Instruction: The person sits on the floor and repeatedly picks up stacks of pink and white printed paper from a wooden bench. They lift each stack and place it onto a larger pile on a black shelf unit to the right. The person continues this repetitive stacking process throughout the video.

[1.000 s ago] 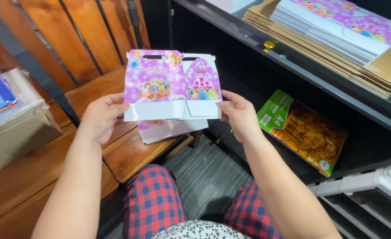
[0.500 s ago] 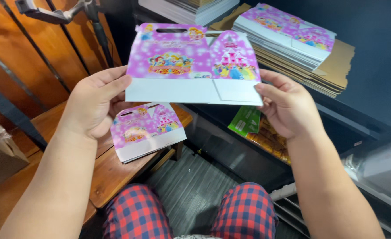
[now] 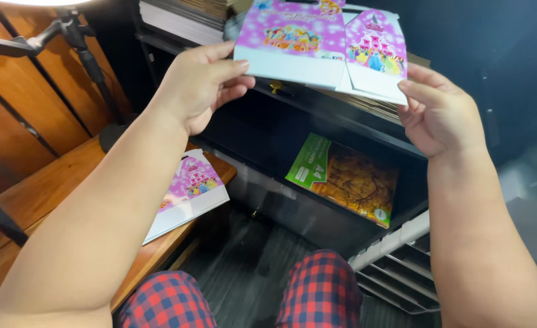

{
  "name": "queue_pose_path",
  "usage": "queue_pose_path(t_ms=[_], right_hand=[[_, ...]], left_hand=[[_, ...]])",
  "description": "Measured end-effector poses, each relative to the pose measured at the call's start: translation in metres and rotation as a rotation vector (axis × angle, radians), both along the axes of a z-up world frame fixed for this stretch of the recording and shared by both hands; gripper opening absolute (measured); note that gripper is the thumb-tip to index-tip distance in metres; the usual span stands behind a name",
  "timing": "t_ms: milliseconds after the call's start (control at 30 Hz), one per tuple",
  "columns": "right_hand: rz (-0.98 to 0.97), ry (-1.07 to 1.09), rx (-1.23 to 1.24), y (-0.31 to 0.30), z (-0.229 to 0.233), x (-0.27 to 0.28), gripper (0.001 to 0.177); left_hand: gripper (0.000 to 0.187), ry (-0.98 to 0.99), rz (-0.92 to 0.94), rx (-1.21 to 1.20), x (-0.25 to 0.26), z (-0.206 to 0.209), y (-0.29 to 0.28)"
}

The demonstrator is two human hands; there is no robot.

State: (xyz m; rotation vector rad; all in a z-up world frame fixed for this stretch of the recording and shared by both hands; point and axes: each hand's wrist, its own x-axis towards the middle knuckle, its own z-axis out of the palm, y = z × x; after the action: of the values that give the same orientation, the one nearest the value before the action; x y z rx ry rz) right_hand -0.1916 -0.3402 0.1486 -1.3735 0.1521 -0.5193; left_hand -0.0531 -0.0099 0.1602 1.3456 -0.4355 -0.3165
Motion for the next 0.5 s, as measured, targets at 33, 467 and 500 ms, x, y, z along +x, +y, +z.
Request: queue_pose_path(t_ms=[33, 467, 500], right_hand=[[-0.005, -0.001, -0.002, -0.005, 0.002, 0.005, 0.049], [-0.372, 0.021, 0.095, -0.053, 0.019, 0.073, 0.035], [-0.365, 0.034, 0.083, -0.055, 0.019, 0.077, 0.033]], left_hand=[[0.050, -0.001, -0.005, -0.002, 0.007, 0.004, -0.011], [0.036, -0.131, 0.300, 0.114, 0.094, 0.013, -0.124], [0.038, -0.077, 0.317, 0.082, 0.102, 0.012, -0.130]])
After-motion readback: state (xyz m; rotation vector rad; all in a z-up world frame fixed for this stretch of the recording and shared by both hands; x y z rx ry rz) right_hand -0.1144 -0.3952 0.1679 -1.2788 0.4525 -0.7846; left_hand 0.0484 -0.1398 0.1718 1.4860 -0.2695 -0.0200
